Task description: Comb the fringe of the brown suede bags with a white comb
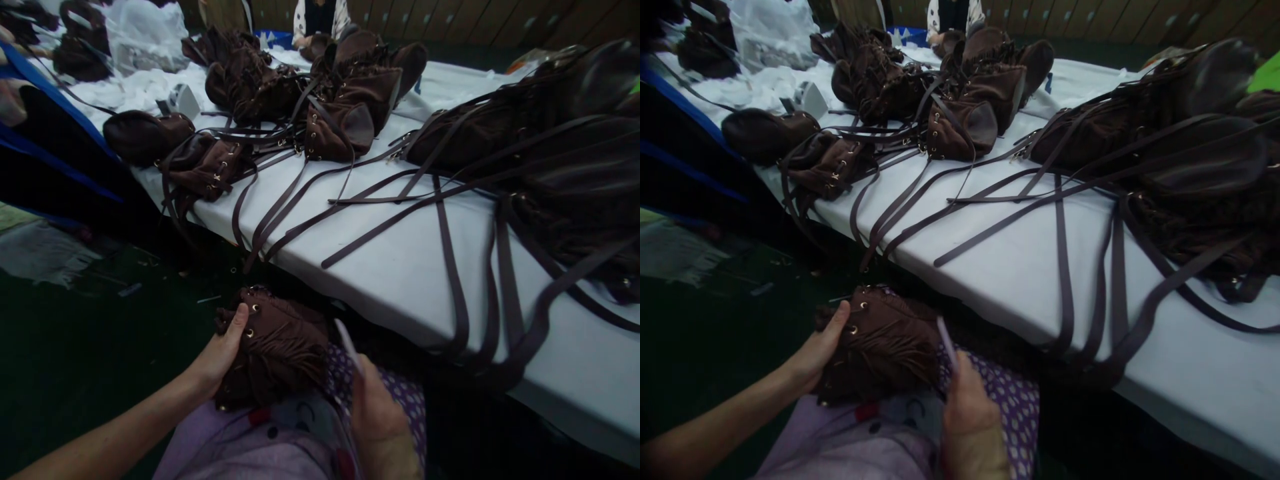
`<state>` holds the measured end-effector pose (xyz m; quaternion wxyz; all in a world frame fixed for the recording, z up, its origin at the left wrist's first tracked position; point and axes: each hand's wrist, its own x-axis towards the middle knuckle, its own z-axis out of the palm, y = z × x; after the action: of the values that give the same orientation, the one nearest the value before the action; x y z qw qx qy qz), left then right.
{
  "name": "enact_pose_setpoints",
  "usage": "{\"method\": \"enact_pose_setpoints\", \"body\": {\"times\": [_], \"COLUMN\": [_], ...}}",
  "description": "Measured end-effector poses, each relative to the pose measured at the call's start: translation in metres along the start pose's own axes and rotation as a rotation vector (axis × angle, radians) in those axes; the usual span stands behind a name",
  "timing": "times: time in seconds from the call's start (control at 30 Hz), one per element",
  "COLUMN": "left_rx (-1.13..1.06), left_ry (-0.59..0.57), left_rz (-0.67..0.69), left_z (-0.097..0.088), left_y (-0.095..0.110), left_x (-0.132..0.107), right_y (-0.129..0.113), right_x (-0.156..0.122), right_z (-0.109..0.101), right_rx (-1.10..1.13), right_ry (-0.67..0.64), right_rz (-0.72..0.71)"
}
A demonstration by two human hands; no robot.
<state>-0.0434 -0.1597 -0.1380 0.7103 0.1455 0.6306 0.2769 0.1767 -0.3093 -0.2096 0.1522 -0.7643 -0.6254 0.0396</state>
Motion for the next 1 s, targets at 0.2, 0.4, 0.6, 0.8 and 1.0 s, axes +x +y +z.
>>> {"method": "enact_pose_setpoints", "body": {"times": [0.2,0.4,0.6,0.8,1.0], "left_rx": [0.091,0.034,-0.125,-0.129,-0.098], "left_ry": [0.043,0.107,0.07,-0.027,-0.019], "left_rz": [0.115,0.109,-0.021,-0.055,-0.181], "left_z": [0.009,-0.007,-0.003,0.019,0.012], "left_y": [-0.016,-0.011,0.013,0.005,0.01], "left_x": [-0.011,-0.016,-0.018,-0.015,-0.032], "right_y": [-0.036,0.087,0.078,-0.059,-0.006], "right_x": [0.029,0.018,-0.004,-0.008,0.021], "right_z": [0.022,0.016,-0.011,-0.021,0.011], "right_rx": [-0.217,-0.103,0.19,0.193,-0.117], "right_ry": [-0.276,-0.676,-0.292,0.266,-0.015], "right_rz": [-0.073,0.442,0.601,-0.192,-0.12]}}
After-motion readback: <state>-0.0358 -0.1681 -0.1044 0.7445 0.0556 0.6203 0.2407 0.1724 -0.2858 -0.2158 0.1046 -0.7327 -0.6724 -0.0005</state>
